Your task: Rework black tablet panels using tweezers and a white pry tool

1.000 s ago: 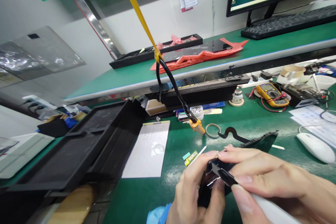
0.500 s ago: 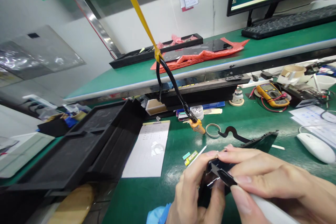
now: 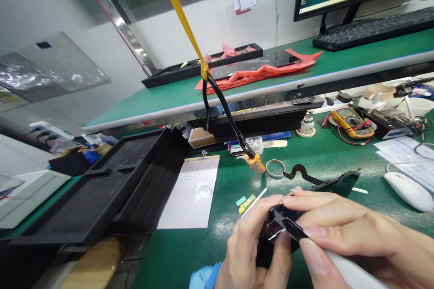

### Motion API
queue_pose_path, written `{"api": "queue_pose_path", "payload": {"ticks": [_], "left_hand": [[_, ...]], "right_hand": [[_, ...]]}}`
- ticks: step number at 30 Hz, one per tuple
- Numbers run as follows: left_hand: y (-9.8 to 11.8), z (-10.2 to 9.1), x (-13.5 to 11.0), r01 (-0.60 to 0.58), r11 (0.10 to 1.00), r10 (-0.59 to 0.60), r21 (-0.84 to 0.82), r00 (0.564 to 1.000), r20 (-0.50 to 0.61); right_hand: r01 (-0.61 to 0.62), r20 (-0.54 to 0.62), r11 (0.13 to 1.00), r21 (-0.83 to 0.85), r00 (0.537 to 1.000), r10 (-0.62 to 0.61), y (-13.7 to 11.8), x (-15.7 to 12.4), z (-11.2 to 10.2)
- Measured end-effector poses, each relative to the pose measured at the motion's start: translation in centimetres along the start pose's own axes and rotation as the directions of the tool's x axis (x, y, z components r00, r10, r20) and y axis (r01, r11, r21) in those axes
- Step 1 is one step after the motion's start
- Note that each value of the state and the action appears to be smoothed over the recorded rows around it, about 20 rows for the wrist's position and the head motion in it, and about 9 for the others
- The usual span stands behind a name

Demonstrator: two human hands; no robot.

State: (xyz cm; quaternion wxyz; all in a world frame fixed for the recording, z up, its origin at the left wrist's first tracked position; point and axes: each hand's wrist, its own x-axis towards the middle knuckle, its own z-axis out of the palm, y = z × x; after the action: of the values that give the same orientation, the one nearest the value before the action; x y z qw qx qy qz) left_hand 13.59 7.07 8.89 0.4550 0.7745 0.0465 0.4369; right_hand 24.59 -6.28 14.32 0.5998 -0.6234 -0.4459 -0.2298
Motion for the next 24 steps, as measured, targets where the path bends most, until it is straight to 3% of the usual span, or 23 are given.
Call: {"api": "queue_pose_path", "payload": {"ticks": [16, 24], "left_hand": [[-0.02, 0.04, -0.16, 0.008, 1.0, -0.008, -0.002, 1.0, -0.004], [-0.16, 0.13, -0.19, 0.009, 1.0, -0.009, -0.022, 1.0, -0.001]], "right_hand": [[-0.005, 0.018, 1.0, 0.024, 1.0, 0.005, -0.27, 0.64, -0.22], [-0.001, -0.016, 0.999, -0.044, 1.0, 0.0, -0.45, 0.49, 0.04]]}}
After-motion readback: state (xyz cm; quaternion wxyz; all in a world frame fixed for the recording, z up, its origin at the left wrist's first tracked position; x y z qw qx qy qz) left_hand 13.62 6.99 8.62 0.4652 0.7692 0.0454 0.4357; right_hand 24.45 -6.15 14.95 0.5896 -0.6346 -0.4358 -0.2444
